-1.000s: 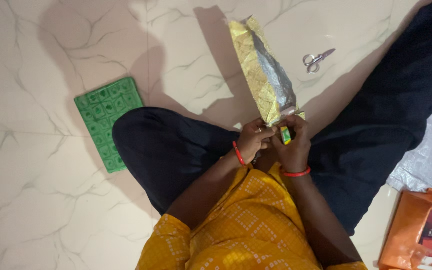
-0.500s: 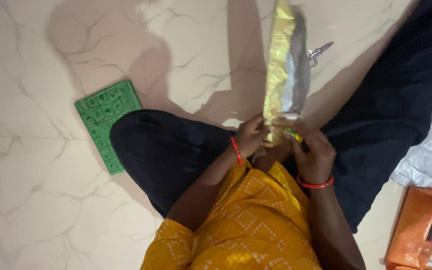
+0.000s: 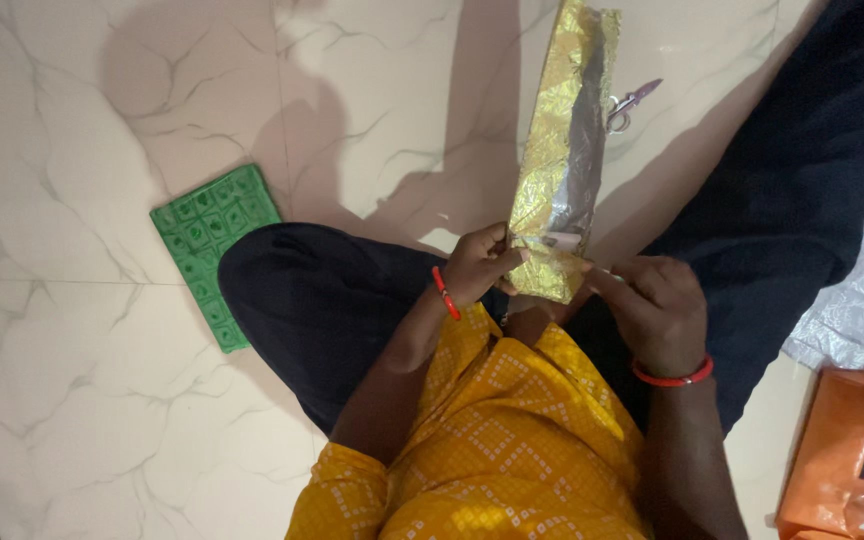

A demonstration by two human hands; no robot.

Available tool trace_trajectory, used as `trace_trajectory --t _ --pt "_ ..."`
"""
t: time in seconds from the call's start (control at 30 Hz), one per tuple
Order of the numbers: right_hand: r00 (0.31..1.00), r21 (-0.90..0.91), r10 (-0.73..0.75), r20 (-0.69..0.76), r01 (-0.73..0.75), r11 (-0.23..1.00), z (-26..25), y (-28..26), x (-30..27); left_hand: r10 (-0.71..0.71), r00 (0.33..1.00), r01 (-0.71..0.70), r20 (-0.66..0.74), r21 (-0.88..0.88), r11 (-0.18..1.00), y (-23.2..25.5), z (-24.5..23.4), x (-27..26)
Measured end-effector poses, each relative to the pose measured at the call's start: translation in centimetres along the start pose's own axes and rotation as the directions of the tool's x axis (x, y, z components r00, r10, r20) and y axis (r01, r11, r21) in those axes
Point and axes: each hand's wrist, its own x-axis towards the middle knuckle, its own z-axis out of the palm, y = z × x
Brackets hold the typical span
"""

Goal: The person sits on the floor and wraps a rectangular object with gold patterned paper. They fold the paper around the object and secure it with clear tape, smoothing the edges and adjusting the folds to create a neat package.

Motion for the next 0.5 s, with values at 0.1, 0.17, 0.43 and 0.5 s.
trace_trajectory --t 0.1,0.17,0.43,0.5 --pt "0.992 -0.146 -0.083 0.096 0.097 0.985 -1.7 -0.2 0.1 -0.010 1.000 0.011 -0.027 0.028 1.000 0.4 -0.1 -0.1" --pt "0.986 -0.232 -0.114 0.124 0.141 0.963 -2.2 -0.4 0.2 0.001 0.999 0.000 -0.046 0.008 1.000 0.4 0.0 -0.1" --pt "0.993 -0.229 0.041 0.111 -0.014 0.973 -1.2 0.3 -0.3 0.057 0.998 -0.058 -0.008 -0.156 0.986 0.2 -0.5 -0.2" --pt "0.994 -0.246 0.055 0.093 -0.030 0.969 -1.0 0.7 -0.5 0.062 0.998 -0.061 0.004 -0.174 0.983 0.1 -0.6 -0.3"
